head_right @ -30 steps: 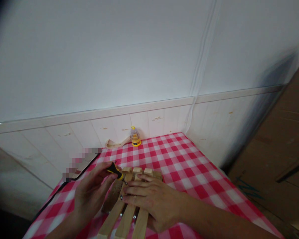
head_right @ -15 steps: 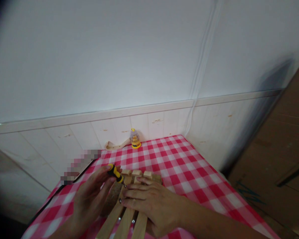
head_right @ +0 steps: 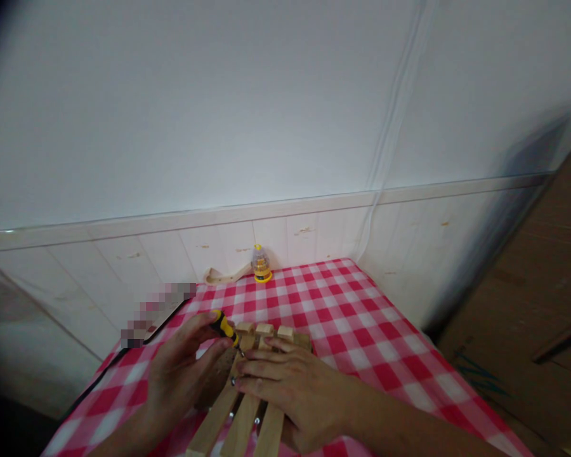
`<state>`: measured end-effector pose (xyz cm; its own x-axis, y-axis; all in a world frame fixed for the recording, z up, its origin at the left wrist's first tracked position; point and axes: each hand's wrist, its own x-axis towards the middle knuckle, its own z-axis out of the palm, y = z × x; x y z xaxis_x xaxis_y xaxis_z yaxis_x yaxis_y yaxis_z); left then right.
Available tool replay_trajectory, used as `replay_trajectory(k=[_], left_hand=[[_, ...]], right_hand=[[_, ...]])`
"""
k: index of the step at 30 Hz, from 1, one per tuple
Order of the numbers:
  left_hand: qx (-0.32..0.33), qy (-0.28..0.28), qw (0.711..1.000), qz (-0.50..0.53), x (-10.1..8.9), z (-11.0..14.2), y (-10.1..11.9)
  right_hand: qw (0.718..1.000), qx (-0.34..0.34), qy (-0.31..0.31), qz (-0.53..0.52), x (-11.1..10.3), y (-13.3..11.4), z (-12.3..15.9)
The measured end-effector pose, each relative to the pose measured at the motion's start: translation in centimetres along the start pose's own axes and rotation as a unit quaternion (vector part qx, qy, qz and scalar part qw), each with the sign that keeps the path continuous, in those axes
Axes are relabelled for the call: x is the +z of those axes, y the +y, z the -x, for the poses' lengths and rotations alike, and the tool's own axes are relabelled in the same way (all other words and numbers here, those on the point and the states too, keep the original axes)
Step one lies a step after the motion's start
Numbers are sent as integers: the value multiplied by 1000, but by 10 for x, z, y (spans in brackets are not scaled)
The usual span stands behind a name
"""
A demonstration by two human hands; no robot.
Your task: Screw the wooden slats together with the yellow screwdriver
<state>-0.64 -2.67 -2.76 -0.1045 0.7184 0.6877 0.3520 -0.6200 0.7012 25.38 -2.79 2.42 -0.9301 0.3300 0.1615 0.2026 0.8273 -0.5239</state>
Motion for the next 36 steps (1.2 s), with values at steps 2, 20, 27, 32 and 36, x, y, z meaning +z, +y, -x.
replay_trajectory(k=[2,20,27,32,36], left_hand=[[8,-6,1000,9,0,1,0],[2,-28,997,68,3,0,10],[-4,-16,997,80,3,-2,14],[1,-11,997,72,4,-2,12],[-15,-16,998,63,3,-2,11]], right_hand=[[1000,0,2,-4,0,0,0],[1000,6,0,6,0,1,-1],[1000,10,-8,5,2,1,1],[1000,5,-3,-2,1,2,0],[1000,8,-6,0,2,3,0]])
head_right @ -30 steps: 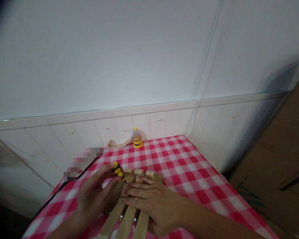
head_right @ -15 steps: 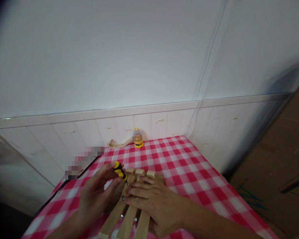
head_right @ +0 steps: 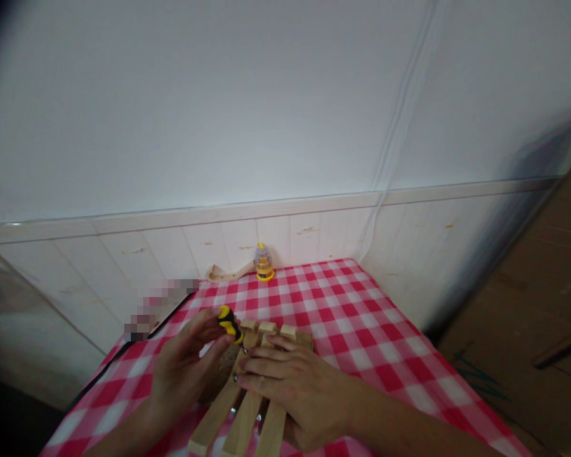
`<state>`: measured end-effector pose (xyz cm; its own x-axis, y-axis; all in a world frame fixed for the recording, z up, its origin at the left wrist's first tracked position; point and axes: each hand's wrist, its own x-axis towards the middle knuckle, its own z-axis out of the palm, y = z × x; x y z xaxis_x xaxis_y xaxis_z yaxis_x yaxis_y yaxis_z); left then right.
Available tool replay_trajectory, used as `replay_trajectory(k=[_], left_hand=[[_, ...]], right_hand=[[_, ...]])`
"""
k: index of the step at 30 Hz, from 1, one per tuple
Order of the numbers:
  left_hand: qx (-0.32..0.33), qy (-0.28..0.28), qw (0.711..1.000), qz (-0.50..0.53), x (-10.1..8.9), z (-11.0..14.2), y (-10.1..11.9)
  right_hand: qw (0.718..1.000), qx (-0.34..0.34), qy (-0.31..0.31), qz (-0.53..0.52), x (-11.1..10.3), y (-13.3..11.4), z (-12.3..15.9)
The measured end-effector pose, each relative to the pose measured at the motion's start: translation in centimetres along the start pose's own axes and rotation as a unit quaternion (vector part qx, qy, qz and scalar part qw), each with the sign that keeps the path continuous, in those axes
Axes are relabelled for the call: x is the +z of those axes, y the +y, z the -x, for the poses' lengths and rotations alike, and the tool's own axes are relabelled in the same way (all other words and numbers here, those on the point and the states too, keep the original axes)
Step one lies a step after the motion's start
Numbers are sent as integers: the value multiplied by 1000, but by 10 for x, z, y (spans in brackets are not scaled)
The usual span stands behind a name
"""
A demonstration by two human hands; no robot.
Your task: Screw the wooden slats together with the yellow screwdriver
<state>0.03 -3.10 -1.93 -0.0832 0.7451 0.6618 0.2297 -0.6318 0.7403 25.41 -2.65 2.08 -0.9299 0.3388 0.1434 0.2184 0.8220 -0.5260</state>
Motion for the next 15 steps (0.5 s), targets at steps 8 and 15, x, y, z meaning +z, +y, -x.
replay_trajectory(k=[8,15], left_hand=[[23,-27,999,-15,-2,-2,4],[1,-11,1000,22,1,-1,3]], right_hand=[[1000,-1,1,3,-2,-2,-1],[1000,0,6,15,-2,-2,0]])
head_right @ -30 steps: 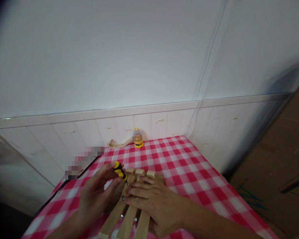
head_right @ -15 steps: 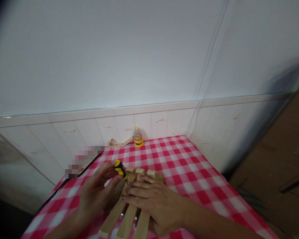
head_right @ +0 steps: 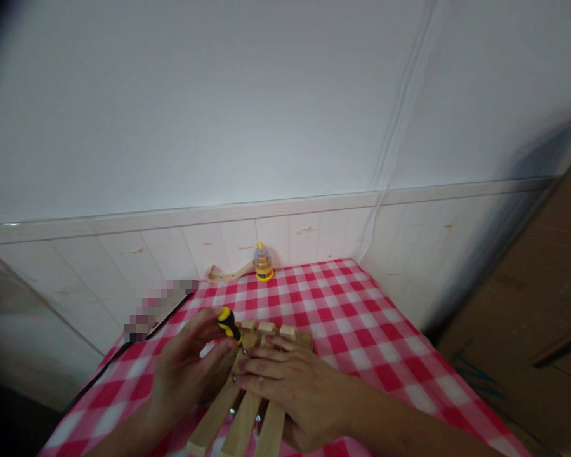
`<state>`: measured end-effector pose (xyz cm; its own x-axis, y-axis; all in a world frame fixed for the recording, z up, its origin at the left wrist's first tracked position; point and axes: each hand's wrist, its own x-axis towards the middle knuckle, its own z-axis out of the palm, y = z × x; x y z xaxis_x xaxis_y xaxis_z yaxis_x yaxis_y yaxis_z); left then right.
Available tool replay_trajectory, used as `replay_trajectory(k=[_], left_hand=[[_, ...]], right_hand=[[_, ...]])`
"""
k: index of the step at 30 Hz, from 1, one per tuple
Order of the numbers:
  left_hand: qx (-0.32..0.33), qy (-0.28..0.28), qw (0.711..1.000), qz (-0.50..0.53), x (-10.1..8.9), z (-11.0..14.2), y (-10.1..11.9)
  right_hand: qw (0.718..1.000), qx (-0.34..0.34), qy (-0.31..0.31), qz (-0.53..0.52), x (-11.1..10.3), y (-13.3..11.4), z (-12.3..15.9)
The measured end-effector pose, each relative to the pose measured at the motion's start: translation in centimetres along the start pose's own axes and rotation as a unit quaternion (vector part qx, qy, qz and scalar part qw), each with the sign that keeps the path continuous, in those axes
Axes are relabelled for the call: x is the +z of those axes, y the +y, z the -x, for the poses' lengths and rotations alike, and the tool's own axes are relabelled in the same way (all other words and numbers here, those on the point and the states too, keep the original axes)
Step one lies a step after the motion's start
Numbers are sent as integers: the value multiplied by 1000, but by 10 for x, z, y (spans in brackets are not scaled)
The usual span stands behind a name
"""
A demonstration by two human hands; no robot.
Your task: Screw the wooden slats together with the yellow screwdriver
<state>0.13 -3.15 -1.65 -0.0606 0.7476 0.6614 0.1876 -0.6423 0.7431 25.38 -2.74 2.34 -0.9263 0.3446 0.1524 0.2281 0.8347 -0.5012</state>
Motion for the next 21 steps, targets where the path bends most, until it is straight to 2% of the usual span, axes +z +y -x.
replay_trajectory(k=[4,17,21], left_hand=[[-17,7,1000,-8,1,-1,0],[-36,-37,999,14,1,1,4],[-4,-36,999,8,1,0,5]], right_hand=[[1000,5,-1,-3,2,0,0],[1000,2,-1,-4,3,2,2],[1000,-2,-2,-5,2,1,2]])
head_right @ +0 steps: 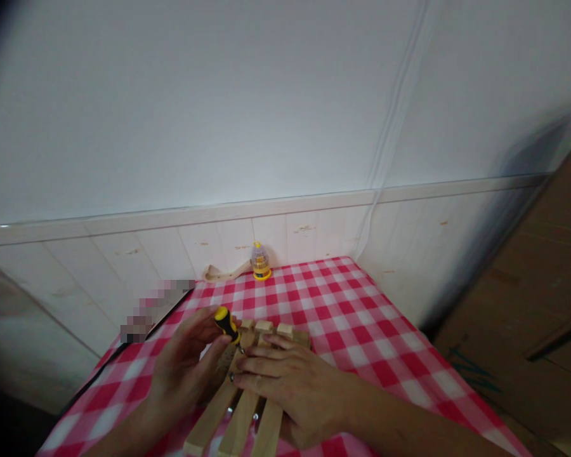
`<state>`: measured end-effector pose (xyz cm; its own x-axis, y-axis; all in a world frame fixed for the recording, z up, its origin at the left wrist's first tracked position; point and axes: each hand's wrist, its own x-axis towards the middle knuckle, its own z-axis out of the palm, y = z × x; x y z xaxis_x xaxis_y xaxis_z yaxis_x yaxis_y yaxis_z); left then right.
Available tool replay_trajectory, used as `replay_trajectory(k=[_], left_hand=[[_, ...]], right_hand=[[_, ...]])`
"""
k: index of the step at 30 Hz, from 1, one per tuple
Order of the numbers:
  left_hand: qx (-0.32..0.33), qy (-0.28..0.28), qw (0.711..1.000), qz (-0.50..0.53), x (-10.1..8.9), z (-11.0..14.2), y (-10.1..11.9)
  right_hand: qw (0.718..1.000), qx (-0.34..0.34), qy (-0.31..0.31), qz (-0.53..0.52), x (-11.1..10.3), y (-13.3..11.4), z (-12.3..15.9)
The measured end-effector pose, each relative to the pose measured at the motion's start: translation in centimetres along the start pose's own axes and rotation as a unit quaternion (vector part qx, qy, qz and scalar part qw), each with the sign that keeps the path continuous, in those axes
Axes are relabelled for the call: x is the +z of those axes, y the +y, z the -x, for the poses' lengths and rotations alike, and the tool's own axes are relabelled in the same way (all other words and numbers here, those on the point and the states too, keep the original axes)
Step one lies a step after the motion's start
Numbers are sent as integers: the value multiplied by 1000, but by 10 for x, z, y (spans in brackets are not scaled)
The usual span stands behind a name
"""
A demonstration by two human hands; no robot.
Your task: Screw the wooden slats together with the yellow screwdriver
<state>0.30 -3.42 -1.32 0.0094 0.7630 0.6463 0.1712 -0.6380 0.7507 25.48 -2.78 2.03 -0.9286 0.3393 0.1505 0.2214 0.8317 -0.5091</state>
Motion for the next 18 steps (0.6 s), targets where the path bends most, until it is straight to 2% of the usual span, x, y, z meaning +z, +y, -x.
replay_trajectory(k=[7,14,18], left_hand=[[24,-4,999,-21,-4,1,-2],[0,27,999,-26,-2,3,-7],[19,51,997,-58,-2,3,-8]], right_hand=[[1000,-11,7,5,3,4,0],[1000,-2,1,10,2,3,1],[1000,-6,-2,10,2,3,1]])
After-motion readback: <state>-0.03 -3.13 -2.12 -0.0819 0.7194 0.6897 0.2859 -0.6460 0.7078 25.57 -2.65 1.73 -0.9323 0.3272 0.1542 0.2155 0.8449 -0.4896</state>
